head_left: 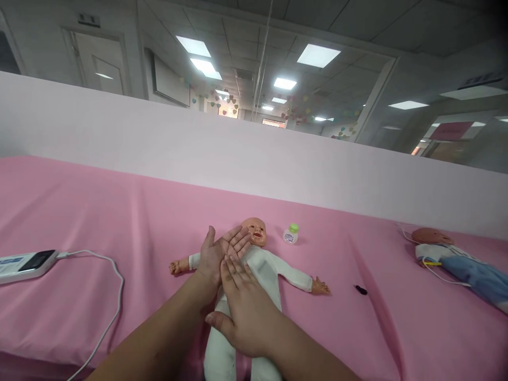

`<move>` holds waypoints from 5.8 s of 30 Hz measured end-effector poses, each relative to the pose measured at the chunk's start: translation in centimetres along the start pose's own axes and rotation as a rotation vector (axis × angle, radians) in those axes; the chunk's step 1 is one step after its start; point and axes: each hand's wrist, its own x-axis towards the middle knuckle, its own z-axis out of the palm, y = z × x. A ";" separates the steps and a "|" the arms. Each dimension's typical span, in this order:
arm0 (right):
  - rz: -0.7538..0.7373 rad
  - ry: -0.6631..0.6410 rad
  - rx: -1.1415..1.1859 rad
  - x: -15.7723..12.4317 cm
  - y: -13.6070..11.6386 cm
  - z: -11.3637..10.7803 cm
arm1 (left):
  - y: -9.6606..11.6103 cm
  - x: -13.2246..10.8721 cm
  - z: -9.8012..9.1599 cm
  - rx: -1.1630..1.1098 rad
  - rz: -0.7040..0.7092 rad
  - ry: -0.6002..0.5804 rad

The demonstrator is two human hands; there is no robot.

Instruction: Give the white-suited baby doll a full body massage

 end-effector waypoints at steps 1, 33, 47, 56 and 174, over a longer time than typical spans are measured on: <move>-0.016 -0.002 -0.003 0.3 0.1 -0.1 | -0.1 0.1 -0.1 -0.001 -0.018 -0.021; 0.163 0.048 -0.014 0.3 2.1 -0.2 | 0.1 -0.9 1.4 0.044 -0.021 0.065; -0.020 0.195 0.218 -8.6 7.4 -0.1 | -0.2 -5.6 1.8 1.569 0.262 -0.174; -0.104 0.015 0.131 -7.9 6.8 -0.8 | 0.9 -6.8 -1.4 2.023 0.366 -0.564; 0.017 0.242 0.224 -3.6 14.6 -3.2 | 2.1 -1.2 -4.8 2.371 0.236 -0.245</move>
